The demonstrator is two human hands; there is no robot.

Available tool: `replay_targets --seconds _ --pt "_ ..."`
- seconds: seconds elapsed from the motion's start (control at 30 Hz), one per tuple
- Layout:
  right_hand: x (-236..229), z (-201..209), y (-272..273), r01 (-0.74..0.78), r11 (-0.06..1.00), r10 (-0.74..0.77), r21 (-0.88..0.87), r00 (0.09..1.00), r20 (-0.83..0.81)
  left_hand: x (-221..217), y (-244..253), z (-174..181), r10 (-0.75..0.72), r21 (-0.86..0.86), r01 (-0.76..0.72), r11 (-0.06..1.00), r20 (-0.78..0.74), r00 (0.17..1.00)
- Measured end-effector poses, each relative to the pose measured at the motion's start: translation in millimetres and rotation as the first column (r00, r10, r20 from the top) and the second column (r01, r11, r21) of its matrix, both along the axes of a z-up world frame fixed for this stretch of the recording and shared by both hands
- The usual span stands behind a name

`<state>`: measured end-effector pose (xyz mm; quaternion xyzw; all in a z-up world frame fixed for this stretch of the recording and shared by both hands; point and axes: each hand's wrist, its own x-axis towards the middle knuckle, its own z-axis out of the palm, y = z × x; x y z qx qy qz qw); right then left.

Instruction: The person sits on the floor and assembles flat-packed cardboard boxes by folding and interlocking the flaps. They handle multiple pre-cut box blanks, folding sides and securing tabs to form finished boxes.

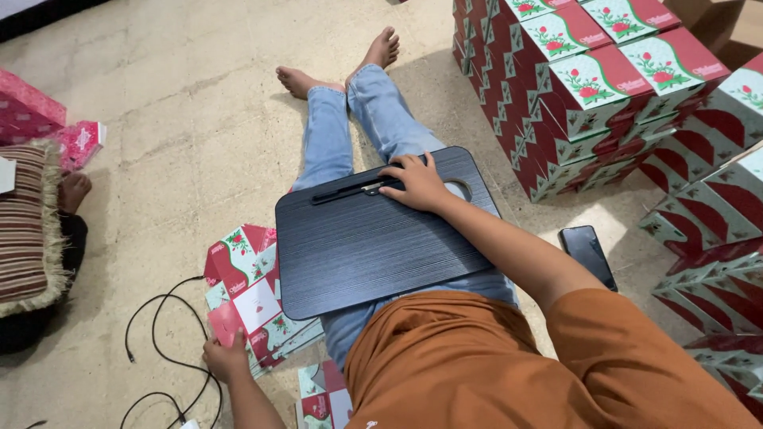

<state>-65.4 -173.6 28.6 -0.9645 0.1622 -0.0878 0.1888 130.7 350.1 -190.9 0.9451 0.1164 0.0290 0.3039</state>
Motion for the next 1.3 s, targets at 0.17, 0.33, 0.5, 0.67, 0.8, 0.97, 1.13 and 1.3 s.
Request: replay_targets --seconds 0.17,0.33,0.5,0.67,0.8,0.97,1.13,1.3 --pt "0.8 -2.4 -0.2 0.006 1.0 -0.006 -0.001 1.0 -0.004 -7.1 -5.9 26.3 -0.007 -0.044 0.015 0.999 0.19 0.982" --pt "-0.1 -3.8 0.3 0.002 1.0 -0.002 -0.012 1.0 0.014 0.1 -9.8 89.3 0.02 -0.31 0.035 0.95 0.17 0.985" --pt "0.6 -1.2 0.0 0.014 1.0 -0.014 0.012 1.0 -0.014 9.1 -20.6 166.2 -0.036 -0.418 0.238 0.877 0.436 0.899" --pt "1.5 -2.6 -0.5 0.013 1.0 -0.013 0.005 1.0 0.007 0.5 -73.0 248.4 -0.044 -0.31 0.4 0.863 0.742 0.669" --pt "1.1 -4.6 -1.3 0.006 1.0 -0.006 0.001 1.0 0.022 -30.8 -134.9 307.4 0.0 -0.442 0.604 0.663 0.807 0.591" --pt "3.8 -17.5 -6.4 0.015 1.0 -0.016 0.025 0.999 0.035 -11.2 -206.0 286.7 0.012 -0.241 0.669 0.703 0.945 0.328" --pt "-1.3 -16.2 -7.1 0.016 1.0 -0.018 0.024 0.998 0.068 -37.1 -266.4 276.9 -0.016 -0.151 0.662 0.734 0.971 0.239" --pt "-3.2 -0.2 -9.9 -0.113 0.952 -0.025 0.285 0.897 0.441 -65.9 -301.4 285.8 0.086 -0.061 0.701 0.711 0.996 0.0"
